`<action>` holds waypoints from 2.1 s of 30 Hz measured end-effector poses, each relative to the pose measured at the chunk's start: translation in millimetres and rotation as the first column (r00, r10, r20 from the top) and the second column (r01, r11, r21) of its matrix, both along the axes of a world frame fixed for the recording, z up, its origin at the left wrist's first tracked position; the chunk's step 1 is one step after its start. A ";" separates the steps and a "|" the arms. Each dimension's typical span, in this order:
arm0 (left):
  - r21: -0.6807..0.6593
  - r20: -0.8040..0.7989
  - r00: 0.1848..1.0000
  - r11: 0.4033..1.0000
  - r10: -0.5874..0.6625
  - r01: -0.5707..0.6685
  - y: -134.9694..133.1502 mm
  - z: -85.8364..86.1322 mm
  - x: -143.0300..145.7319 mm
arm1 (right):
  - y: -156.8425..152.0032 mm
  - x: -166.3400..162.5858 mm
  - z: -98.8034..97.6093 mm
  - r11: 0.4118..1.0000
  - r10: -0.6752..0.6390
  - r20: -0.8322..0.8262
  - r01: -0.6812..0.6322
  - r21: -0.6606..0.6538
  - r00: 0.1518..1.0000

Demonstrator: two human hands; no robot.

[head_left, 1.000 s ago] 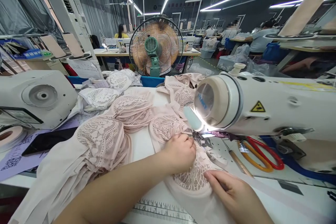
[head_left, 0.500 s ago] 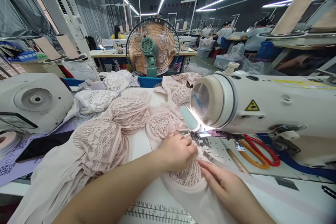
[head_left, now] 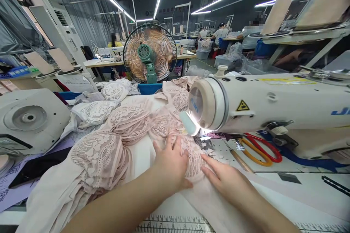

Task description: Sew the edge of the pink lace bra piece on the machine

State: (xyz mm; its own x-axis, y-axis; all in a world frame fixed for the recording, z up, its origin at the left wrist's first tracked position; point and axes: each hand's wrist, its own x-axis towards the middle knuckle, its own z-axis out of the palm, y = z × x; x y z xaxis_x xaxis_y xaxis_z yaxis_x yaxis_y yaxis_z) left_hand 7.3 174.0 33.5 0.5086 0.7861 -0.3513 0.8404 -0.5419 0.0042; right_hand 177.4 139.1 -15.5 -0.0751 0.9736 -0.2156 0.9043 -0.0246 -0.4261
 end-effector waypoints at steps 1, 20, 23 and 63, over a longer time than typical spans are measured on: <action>-0.010 -0.010 0.998 0.998 0.063 -0.063 2.3 1.6 -1.1 | 0.5 -0.6 1.6 1.000 -0.005 0.007 0.005 -0.008 1.000; -0.050 0.087 0.990 0.993 0.113 -0.109 28.6 -0.9 -11.6 | -8.1 -0.3 1.9 0.995 0.097 0.233 -0.100 0.002 0.968; -0.062 0.146 0.982 0.992 0.122 -0.114 38.8 -3.2 -16.8 | -5.3 -1.3 2.0 0.994 0.096 0.237 -0.103 0.020 0.967; 0.215 0.101 0.853 0.848 -0.512 0.484 -12.9 -23.2 18.5 | -46.3 27.0 -28.7 0.958 0.172 0.132 -0.196 0.207 0.976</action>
